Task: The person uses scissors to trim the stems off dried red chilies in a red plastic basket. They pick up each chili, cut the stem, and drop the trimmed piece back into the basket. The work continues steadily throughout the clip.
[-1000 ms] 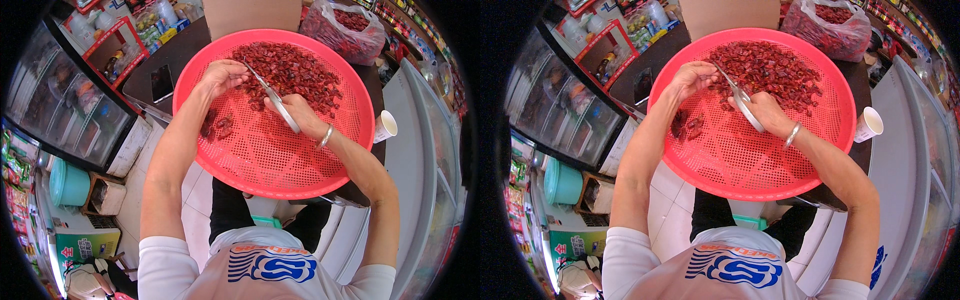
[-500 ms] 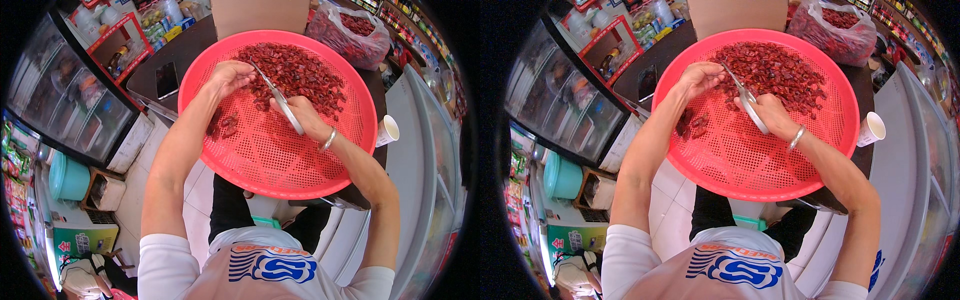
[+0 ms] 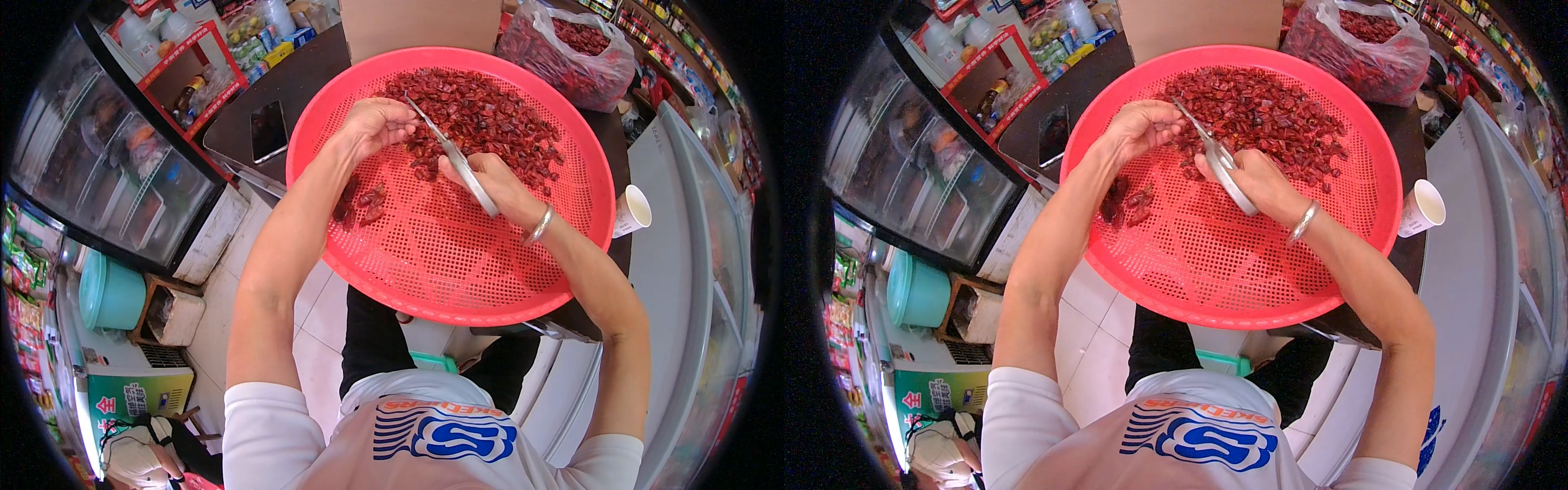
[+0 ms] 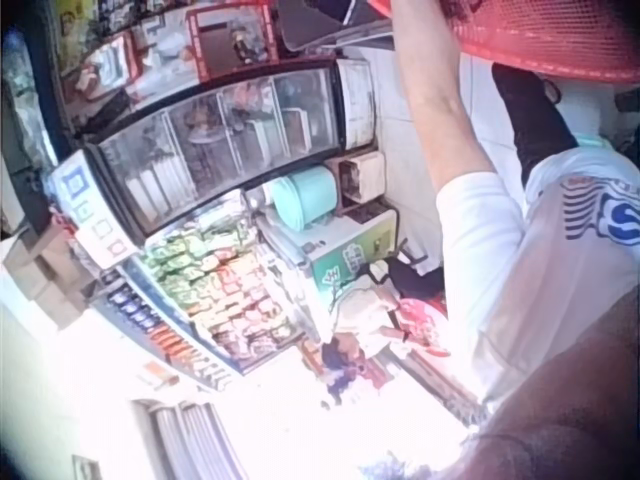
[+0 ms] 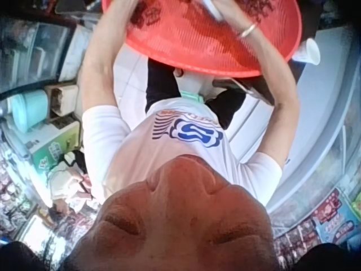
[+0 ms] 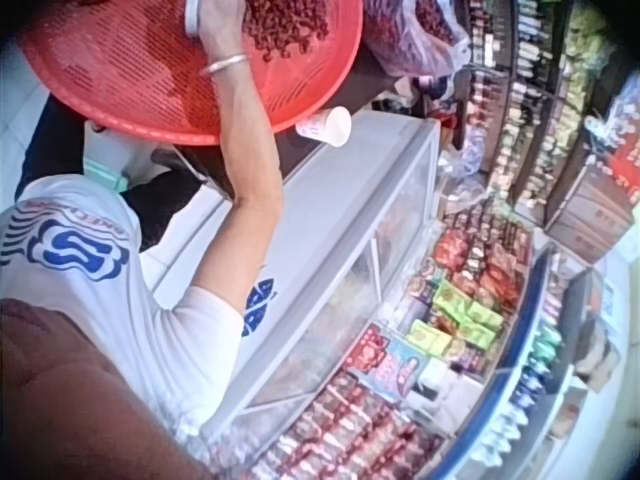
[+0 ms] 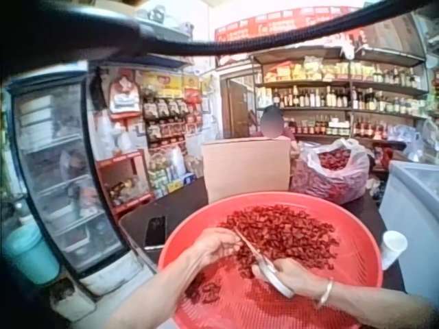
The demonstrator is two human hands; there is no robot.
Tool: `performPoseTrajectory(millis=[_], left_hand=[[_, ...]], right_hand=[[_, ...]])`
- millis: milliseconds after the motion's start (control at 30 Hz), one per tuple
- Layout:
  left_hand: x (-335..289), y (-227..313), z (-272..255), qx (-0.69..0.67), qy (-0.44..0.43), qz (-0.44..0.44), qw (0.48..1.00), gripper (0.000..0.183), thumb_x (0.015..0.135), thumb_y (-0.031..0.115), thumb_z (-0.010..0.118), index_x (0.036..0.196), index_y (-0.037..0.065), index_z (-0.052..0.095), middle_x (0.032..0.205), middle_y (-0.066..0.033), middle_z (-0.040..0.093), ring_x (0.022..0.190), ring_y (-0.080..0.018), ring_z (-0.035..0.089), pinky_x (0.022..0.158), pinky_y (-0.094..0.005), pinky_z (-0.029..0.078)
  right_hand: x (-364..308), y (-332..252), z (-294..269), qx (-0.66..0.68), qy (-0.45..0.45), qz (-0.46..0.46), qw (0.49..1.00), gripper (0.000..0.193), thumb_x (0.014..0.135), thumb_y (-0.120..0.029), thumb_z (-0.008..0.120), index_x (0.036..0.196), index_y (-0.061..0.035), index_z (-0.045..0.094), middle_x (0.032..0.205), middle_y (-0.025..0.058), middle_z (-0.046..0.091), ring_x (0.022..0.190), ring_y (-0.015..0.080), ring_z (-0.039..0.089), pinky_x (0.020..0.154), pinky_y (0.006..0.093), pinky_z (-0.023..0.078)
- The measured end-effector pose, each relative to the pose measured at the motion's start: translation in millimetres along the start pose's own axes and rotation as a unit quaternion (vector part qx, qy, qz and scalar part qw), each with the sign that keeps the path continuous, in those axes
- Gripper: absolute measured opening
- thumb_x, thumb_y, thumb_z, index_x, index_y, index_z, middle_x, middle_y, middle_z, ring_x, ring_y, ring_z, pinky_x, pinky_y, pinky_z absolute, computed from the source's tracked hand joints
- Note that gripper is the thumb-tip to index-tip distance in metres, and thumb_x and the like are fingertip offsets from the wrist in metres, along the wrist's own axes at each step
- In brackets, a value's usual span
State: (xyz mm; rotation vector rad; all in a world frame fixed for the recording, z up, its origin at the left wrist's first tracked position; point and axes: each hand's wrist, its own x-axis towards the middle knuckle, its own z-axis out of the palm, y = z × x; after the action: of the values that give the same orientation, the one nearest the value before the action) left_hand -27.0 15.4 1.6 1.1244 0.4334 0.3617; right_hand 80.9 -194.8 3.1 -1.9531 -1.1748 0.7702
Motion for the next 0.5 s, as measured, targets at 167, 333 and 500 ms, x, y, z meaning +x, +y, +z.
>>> performPoseTrajectory(millis=[167, 333, 500], left_hand=[[1.2, 0.3, -1.0, -0.009, -0.012, -0.001, 1.0, 0.005, 0.082, -0.003, 0.06, 0.086, -0.005, 0.059, 0.08, -0.0149, 0.064, 0.066, -0.0192, 0.063, 0.06, -0.0279, 0.053], [4.5, -1.8, -5.9, -0.015, -0.012, -0.015, 1.0, 0.006, 0.082, -0.003, 0.06, 0.087, -0.006, 0.059, 0.081, -0.0153, 0.065, 0.067, -0.0193, 0.064, 0.061, -0.0276, 0.054], [4.7, -1.9, -5.0, 0.002, 0.002, -0.028, 1.0, 0.009, 0.082, -0.003, 0.06, 0.09, -0.007, 0.06, 0.082, -0.0155, 0.065, 0.07, -0.0193, 0.064, 0.063, -0.0268, 0.054]], right_hand=[[0.4, -0.2, 0.1, 0.005, 0.007, 0.007, 1.0, 0.057, 0.082, -0.059, 0.058, 0.062, -0.0062, 0.054, 0.052, -0.0036, 0.042, 0.045, 0.0065, 0.041, 0.04, 0.0245, 0.029], [1.4, -0.6, 2.7, 0.0, 0.011, 0.012, 1.0, 0.056, 0.083, -0.056, 0.06, 0.059, -0.0055, 0.054, 0.051, -0.0027, 0.043, 0.044, 0.0075, 0.041, 0.04, 0.0261, 0.03], [1.5, 4.8, 5.2, -0.015, 0.014, 0.006, 1.0, 0.055, 0.085, -0.052, 0.06, 0.057, -0.0052, 0.054, 0.049, -0.0025, 0.043, 0.042, 0.0074, 0.041, 0.04, 0.0266, 0.03]])
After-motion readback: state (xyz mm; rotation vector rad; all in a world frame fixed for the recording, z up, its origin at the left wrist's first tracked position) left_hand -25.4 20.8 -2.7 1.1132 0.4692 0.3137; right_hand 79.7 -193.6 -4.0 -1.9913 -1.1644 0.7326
